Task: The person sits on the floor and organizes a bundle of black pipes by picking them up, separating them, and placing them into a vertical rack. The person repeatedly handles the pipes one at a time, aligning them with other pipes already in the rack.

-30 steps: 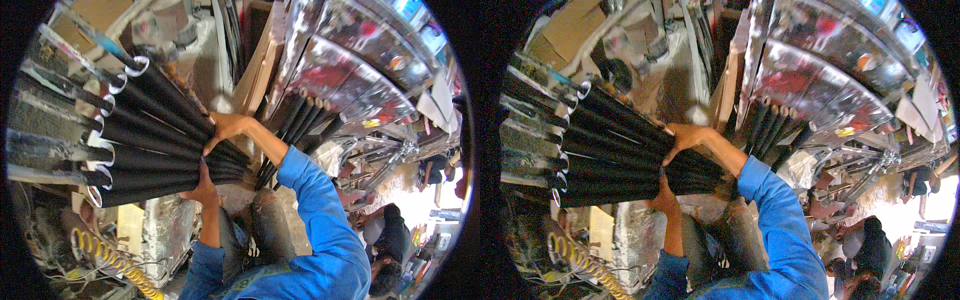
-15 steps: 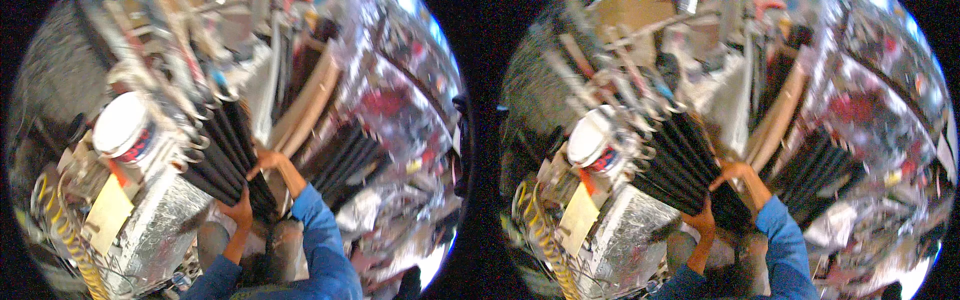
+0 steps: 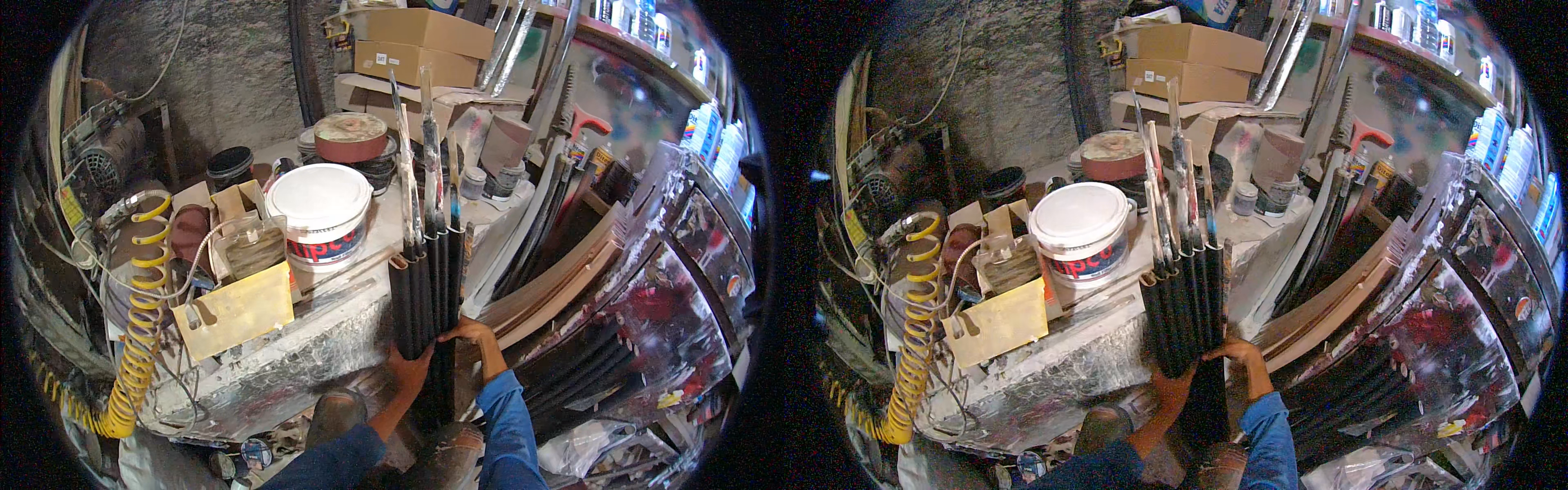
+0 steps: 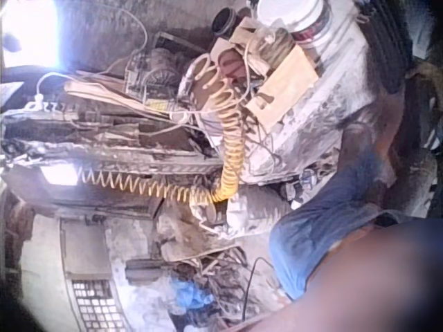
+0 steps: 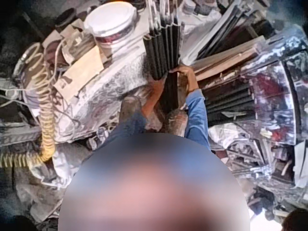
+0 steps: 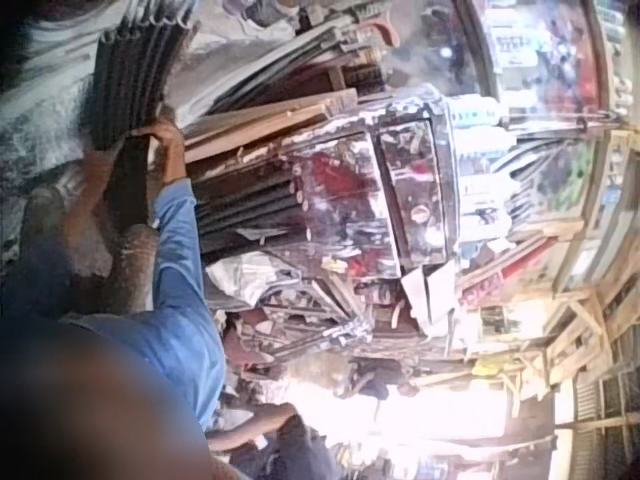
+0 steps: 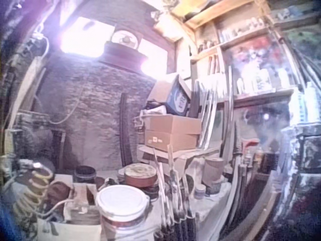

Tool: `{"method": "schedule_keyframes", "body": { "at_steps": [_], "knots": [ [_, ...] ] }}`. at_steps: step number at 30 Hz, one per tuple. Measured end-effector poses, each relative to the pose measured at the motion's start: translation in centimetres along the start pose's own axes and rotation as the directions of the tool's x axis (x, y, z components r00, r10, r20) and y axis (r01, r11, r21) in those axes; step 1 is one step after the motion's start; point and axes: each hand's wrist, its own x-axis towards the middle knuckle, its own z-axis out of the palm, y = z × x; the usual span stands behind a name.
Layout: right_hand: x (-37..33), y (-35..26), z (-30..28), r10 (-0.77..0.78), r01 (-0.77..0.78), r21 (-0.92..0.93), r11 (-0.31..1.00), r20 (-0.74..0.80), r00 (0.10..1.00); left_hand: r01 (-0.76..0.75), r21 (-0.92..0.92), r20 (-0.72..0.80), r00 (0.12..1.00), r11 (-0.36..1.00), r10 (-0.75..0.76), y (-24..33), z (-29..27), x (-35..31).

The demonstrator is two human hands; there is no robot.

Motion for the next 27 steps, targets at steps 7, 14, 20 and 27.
{"method": "schedule_keyframes", "body": {
  "at_steps": [7, 14, 20, 27],
  "knots": [
    [1.5, 2.1, -0.8, 0.013, -0.016, 0.133, 0.991, 0.022, 1.000, 0.097, 0.025, 0.011, 0.995, 0.995, -0.097, -0.1, 0.0, 0.4],
    [9.0, 15.1, -3.1, -0.054, 0.078, 0.412, 0.908, -0.071, 0.996, 0.095, -0.181, 0.135, 0.988, 0.979, -0.071, 0.4, -0.7, 2.1],
    [7.4, 13.1, -1.9, 0.003, 0.102, 0.522, 0.847, -0.196, 0.981, 0.167, -0.066, 0.141, 0.978, 0.984, -0.157, 0.4, -1.5, 2.0],
    [-0.7, 0.3, 2.7, -0.063, 0.119, 0.621, 0.775, -0.112, 0.992, 0.005, 0.001, 0.084, 0.996, 1.000, -0.005, -0.6, -2.1, 2.3]
  ]
}}
